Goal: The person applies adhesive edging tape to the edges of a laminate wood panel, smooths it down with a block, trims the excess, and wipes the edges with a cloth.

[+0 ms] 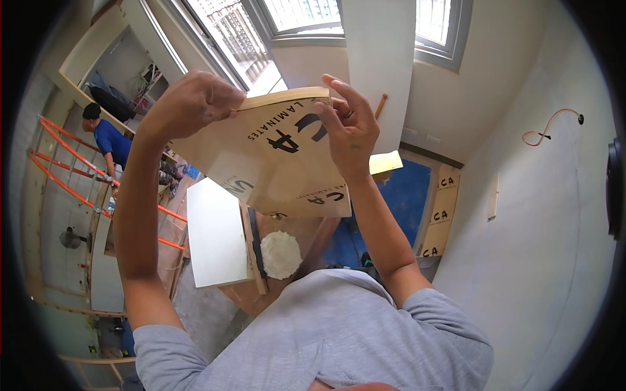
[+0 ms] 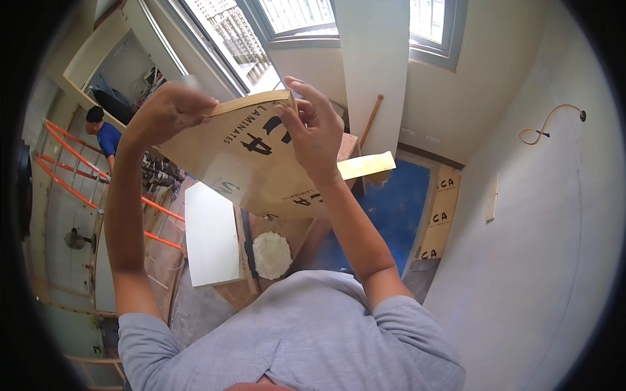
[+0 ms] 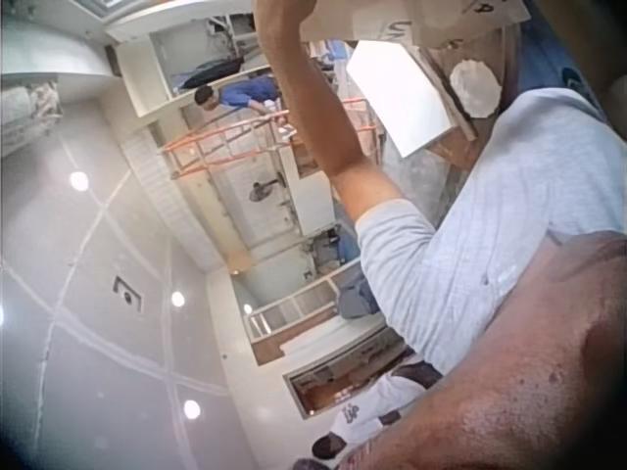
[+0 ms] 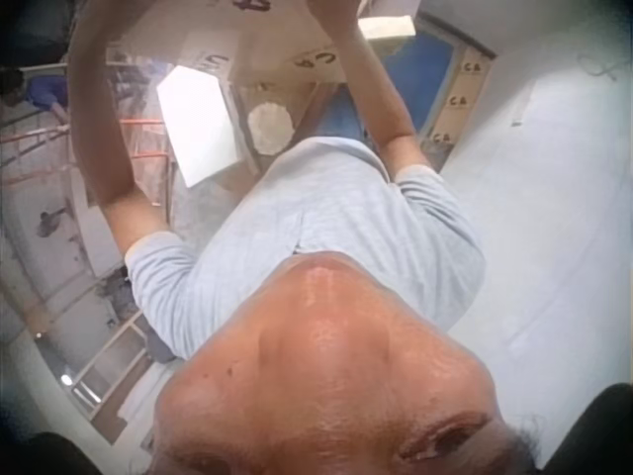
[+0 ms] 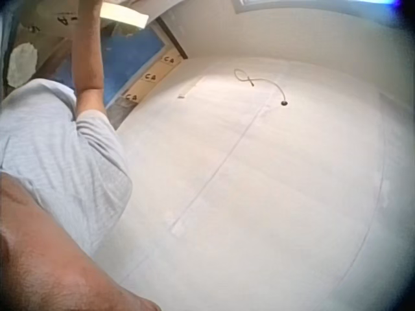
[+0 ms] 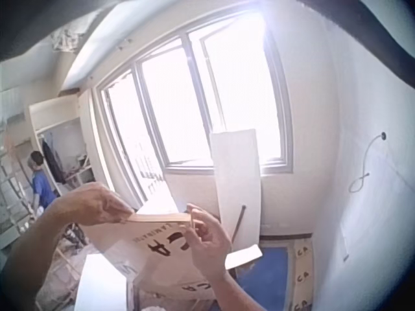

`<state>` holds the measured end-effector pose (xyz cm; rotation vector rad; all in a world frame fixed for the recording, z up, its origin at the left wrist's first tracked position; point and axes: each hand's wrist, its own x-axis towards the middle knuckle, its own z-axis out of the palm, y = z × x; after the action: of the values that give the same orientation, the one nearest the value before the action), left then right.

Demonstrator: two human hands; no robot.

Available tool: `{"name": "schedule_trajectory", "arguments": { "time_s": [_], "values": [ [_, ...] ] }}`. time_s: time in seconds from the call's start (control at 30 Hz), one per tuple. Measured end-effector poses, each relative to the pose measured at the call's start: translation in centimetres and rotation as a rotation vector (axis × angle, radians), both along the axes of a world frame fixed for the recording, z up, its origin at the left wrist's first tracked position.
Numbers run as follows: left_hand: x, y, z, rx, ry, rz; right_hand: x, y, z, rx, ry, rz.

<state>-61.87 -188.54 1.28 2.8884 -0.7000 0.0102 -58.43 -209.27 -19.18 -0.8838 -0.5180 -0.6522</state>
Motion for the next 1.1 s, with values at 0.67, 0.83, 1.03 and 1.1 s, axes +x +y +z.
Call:
{"name": "schedule_trajectory", "arguments": {
  "time_s": [0.67,0.83,1.03,1.1],
  "values": [
    [0.0,-0.3,0.1,0.043,-0.046,-0.036,0.1,-0.5,2.5,-0.135,-0.042,-0.010],
    [-0.3,-0.8,0.0,0.043,-0.058,-0.026,-0.4,0.3,3.0,-0.135,0.049,-0.050],
    [-0.1,-0.6,0.3,0.087,0.006,0.031,0.2,0.7,3.1,-0.159,0.017,-0.183],
    [-0.3,-0.9,0.4,0.041,0.032,0.036,0.1,0.5,3.3,-0.174,0.008,-0.208]
  ]
}}
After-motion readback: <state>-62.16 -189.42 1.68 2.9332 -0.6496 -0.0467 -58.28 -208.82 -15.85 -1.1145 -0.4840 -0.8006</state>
